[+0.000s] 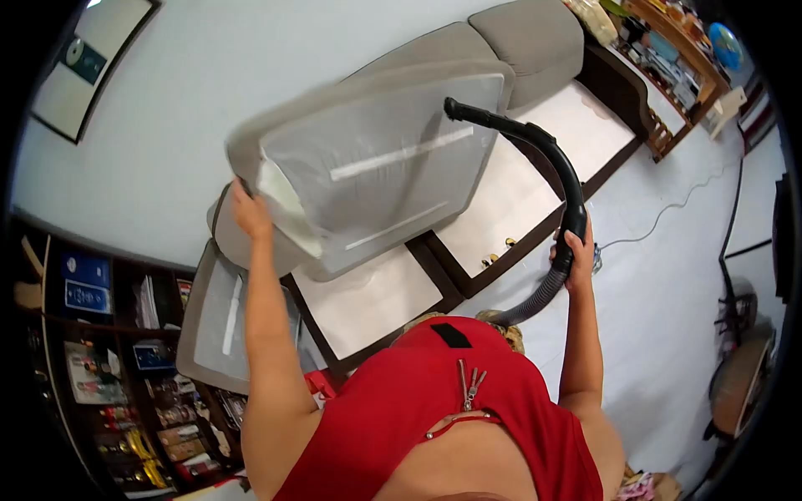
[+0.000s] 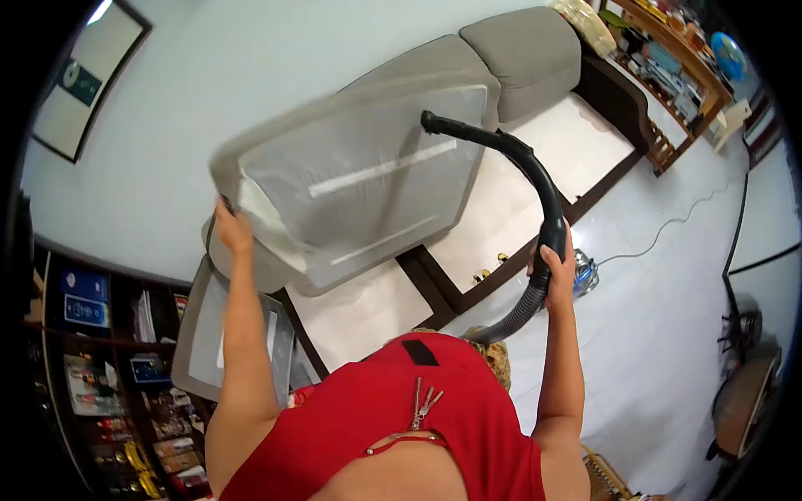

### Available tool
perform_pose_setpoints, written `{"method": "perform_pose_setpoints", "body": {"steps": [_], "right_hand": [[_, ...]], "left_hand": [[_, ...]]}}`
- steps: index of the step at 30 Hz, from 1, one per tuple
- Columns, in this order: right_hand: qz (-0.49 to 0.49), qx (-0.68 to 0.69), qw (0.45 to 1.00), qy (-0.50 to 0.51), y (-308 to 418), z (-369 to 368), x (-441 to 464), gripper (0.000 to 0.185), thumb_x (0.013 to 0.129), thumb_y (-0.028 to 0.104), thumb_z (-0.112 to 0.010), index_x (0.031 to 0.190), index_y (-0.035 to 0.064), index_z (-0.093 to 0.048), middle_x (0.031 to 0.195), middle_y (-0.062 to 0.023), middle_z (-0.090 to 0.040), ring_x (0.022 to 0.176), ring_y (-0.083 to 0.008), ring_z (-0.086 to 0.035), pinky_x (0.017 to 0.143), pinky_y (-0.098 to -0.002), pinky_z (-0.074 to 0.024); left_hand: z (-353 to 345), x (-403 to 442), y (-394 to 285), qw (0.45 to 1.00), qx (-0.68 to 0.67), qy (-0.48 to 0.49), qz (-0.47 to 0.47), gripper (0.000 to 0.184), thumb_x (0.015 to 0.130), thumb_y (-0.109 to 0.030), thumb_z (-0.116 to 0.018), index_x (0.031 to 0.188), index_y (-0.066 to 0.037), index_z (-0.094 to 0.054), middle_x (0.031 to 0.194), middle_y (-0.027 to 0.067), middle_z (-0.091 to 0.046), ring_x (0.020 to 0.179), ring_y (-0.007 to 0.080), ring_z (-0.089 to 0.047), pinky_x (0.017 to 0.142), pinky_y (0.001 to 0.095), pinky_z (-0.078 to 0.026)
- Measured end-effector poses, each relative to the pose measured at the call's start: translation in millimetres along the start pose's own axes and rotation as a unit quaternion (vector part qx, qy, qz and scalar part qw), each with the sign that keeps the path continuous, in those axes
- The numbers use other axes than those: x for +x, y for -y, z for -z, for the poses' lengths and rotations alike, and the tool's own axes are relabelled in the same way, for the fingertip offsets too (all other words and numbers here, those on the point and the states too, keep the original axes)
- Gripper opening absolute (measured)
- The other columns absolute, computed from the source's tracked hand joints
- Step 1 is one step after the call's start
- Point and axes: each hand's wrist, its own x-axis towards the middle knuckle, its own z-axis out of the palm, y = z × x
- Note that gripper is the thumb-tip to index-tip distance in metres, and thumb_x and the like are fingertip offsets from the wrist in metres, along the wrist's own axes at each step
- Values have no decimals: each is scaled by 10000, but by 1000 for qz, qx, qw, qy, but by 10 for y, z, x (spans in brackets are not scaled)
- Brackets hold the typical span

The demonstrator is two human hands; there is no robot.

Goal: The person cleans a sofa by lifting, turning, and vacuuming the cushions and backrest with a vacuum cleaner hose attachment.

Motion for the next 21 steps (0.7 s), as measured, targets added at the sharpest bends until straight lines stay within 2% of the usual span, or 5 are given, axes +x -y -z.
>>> {"method": "perform_pose_setpoints", "body": {"steps": [3,6,9,12,21], "right_hand": [[7,-25,1000,14,2,92,-43,826,814,207,-665,1541,109,-285,818,-98,-585,536,-163,-579,476,-282,-495],[14,-38,998,49,157,-80,-121,821,801,224,-672,1521,96,-299,794,-96,-588,556,-161,-583,495,-277,-493],[13,-76,995,64,332,-421,-186,884,761,263,-722,1516,83,-299,795,-108,-584,565,-173,-588,510,-278,-496],[8,-104,985,136,282,-848,-158,917,699,226,-734,1508,69,-331,824,-98,-585,599,-171,-597,534,-288,-506],[99,-352,875,318,224,-2232,-237,783,709,151,-754,1439,85,-479,1188,-129,-642,999,-187,-618,917,-291,-469]], "left_hand": [[-777,-1200,774,986,130,104,-8,537,866,-54,-551,1380,13,-413,1255,258,-599,1102,417,-618,912,487,-498],[-1002,-1640,567,970,72,-52,227,485,867,-53,-556,1322,37,-417,1104,274,-655,952,450,-662,804,523,-523],[-697,-1404,1113,945,39,173,275,480,861,-72,-580,1303,13,-412,961,261,-689,847,473,-668,733,540,-524],[-950,-1735,1125,970,88,72,216,526,850,-78,-594,1334,-20,-394,852,248,-692,831,481,-665,735,539,-520],[-748,-1597,689,978,-66,64,189,761,783,-66,-626,1475,-64,-307,1372,244,-527,1156,462,-563,957,500,-475]]}}
